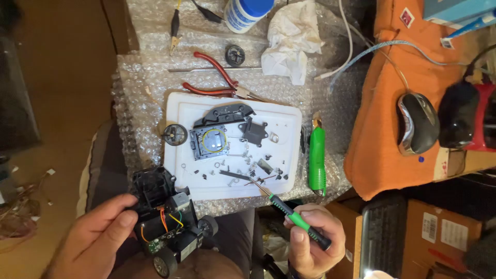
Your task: Disassembling and inspecting the internal components of a small electronic device using a screwdriver
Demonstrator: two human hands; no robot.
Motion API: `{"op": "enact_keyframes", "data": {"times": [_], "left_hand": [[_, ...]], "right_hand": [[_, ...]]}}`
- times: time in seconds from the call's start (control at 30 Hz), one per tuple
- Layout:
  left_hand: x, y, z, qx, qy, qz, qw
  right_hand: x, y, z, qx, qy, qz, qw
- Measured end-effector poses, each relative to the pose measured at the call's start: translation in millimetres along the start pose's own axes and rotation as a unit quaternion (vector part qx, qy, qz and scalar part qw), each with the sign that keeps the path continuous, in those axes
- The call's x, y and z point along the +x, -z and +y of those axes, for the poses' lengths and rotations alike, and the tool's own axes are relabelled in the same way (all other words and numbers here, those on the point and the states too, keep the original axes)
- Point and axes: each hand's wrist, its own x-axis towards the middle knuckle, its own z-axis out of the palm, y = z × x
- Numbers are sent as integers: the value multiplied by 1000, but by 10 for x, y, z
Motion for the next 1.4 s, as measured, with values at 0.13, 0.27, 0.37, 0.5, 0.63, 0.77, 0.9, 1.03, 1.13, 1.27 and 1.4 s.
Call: {"op": "enact_keyframes", "data": {"times": [0.13, 0.27, 0.37, 0.5, 0.63, 0.77, 0.9, 1.03, 1.13, 1.27, 1.4], "left_hand": [[41, 45, -178, -43, -33, -13, 998], [-31, -11, -88, -77, -24, 3, 997], [-174, -86, 165, -80, 18, 47, 996], [-95, -25, 68, -24, 7, 46, 999], [-76, -92, -47, -113, -19, 41, 993], [-143, -140, 13, -118, -20, 72, 990], [-208, -172, 126, -120, 18, 83, 989], [-82, -97, -159, -129, -13, 56, 990], [-74, -94, -114, -60, -14, 65, 996], [-31, -98, -196, -125, -5, 42, 991], [-109, -204, -67, -195, -7, 50, 979]], "right_hand": [[46, -94, -96, 11, 8, -38, 999], [36, -51, -16, 2, 15, -32, 999], [77, -20, 88, -4, 18, 2, 1000], [185, -18, 139, 29, -18, 48, 998], [240, 5, 171, 76, -60, 42, 994], [191, 10, 210, 116, -98, 77, 985], [175, 22, 195, 93, -78, 52, 991], [162, 34, 163, 66, -79, 58, 993], [149, 71, 204, 45, -54, 68, 995], [112, 100, 218, 48, -44, 62, 996], [59, 104, 207, 45, -39, 31, 998]]}}
